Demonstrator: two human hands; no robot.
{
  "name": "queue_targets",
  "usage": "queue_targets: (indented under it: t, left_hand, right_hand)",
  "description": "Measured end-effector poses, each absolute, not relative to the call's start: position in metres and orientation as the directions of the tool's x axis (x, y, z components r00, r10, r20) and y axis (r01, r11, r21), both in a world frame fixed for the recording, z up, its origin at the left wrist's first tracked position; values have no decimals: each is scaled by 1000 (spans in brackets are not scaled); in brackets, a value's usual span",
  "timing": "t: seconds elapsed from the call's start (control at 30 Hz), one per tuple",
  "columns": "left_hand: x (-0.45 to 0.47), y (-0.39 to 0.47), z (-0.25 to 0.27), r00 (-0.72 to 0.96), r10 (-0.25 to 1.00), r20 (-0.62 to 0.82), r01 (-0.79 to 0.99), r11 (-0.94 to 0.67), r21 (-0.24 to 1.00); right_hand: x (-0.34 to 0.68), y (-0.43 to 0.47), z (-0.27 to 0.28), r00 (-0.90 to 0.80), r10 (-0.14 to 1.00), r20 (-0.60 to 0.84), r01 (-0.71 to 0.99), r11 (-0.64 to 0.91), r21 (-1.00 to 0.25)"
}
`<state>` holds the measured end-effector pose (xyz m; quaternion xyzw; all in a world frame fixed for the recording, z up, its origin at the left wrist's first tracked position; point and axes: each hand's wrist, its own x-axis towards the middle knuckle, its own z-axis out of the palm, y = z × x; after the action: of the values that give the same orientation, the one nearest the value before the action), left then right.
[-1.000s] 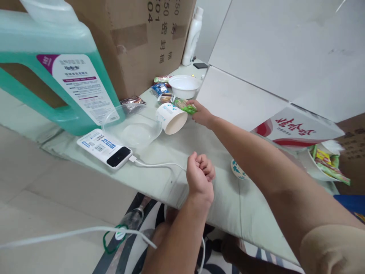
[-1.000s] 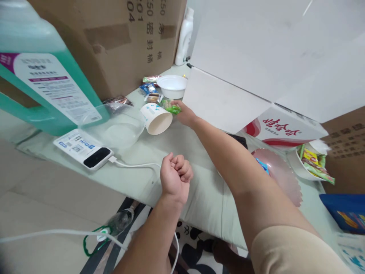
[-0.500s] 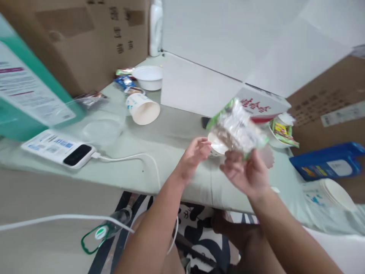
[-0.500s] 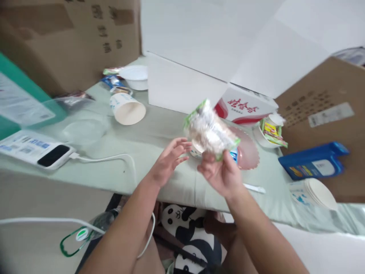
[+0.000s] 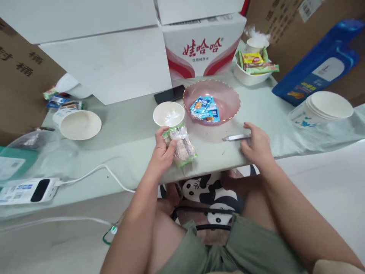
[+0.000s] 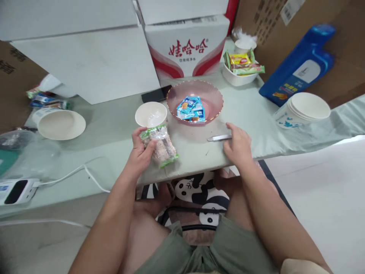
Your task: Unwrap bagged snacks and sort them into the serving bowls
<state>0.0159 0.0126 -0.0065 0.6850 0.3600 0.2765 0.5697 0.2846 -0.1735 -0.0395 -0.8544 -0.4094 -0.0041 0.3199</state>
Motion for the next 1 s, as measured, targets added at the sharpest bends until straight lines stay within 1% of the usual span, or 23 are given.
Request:
queue_targets:
  t: [0.07,0.1,0.17,0.23,0.3,0.4,0.47,0.57,0.77,0.87,1.0]
  left_hand:
    - [22,10,-12,588,808,46,274,-253,928]
    - [24,9,-13,599,799,55,318,-299,900]
    - [26,3,-11,638,770,24,386,-346,855]
    - [25,-3,-6,682,731,-13,421,-379,824]
    - [24,-8,-2,713,701,-22,424,-406,809]
    - [24,-11,-4,703,710,-24,405,-373,835]
    - [26,-12,-8,685,728,-26,394,-340,854]
    - [31,-12,-12,677,736,2,383,-355,852]
    - [36,-19,-9,647,756,95,405,-446,798]
    - [37,-21,-9,603,794,70,446,-409,796]
    - [35,-15,-11,563,826,-26,494,-311,812]
  right_hand:
    - [304,-177,-47,711,671,210,681,-585,-441]
    - [309,-179,-48,722,667,182,671,-613,-416]
    - [312,-185,-47,713,683,159,677,-611,-409]
    - [307,-193,-40,704,690,168,677,-581,-453]
    - [292,-202,-32,710,689,146,629,-526,-573]
    - [260,-205,-24,670,738,74,501,-377,-779]
    - [238,-198,-21,601,795,82,472,-270,-839]
    - [213,-178,-20,504,856,111,482,-172,-859]
    - [191,-148,-18,440,895,74,452,-150,-879]
    - [187,-147,-18,424,905,31,461,-186,-868]
    - [189,-154,-16,398,917,-29,521,-252,-816]
